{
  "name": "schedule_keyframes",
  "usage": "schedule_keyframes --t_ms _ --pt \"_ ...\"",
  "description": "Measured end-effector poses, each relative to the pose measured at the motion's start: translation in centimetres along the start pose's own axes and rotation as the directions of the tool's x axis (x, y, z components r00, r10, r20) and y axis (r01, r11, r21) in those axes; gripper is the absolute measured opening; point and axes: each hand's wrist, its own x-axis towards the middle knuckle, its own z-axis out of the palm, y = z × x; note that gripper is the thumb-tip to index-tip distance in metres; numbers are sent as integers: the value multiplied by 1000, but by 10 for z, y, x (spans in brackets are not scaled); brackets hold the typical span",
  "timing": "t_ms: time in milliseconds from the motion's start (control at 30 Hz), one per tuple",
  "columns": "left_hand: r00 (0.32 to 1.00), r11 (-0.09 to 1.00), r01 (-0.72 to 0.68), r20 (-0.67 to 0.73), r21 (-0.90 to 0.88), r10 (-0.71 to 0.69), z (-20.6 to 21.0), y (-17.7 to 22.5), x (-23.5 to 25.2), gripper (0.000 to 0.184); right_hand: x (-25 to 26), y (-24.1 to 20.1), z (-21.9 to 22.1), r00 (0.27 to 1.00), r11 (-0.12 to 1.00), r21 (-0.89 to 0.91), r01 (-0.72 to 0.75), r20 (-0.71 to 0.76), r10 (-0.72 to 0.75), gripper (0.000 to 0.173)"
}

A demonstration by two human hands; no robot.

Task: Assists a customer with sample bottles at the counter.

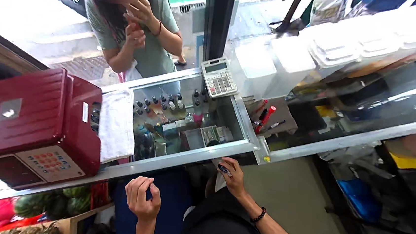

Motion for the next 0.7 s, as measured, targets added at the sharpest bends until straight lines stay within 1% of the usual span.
schedule_keyframes --t_ms 67,100,133,167,200,233,267,300,333,367,400,433,600,700 --pt "1000 1000 19 20 24 -20 9 -13 24 27 4 8 19 997 998 -41 -57 -46 55 21" --pt "996 997 75 40 9 -75 15 -18 33 31 7 11 29 992 992 -73 -105 -71 100 22" --pt "985 986 164 62 -24 -162 21 -22 41 37 10 14 39 985 983 -98 -155 -89 147 25" --pt "961 959 274 70 -71 -269 28 -24 47 44 16 17 49 977 978 -80 -193 -104 184 28" --pt "927 921 375 57 -104 -371 35 -24 53 50 25 19 58 973 978 7 -210 -100 209 31" --pt "900 896 435 12 -90 -436 44 -25 56 50 37 21 64 972 961 167 -222 -40 231 34" --pt "885 885 465 -28 -32 -466 51 -25 57 50 51 23 70 974 937 269 -222 9 228 35" --pt "877 875 480 -55 57 -478 56 -24 56 51 63 26 77 977 940 265 -213 36 211 33" --pt "877 867 480 -67 134 -475 61 -22 55 51 75 32 85 985 971 165 -174 46 169 31" --pt "881 864 472 -68 177 -468 62 -20 54 50 87 42 96 994 993 53 -103 25 102 28" --pt "887 866 461 -69 194 -457 62 -20 54 49 98 53 109 999 999 -32 -32 -21 31 26" --pt "892 871 451 -75 193 -445 62 -20 54 48 109 62 120 999 997 -82 -1 -38 -2 24" --pt "895 881 446 -62 160 -442 59 -18 56 42 155 75 152 998 975 -217 -45 30 53 25" --pt "901 886 434 -90 160 -425 62 -23 52 39 174 81 167 998 946 -321 -41 39 57 26"
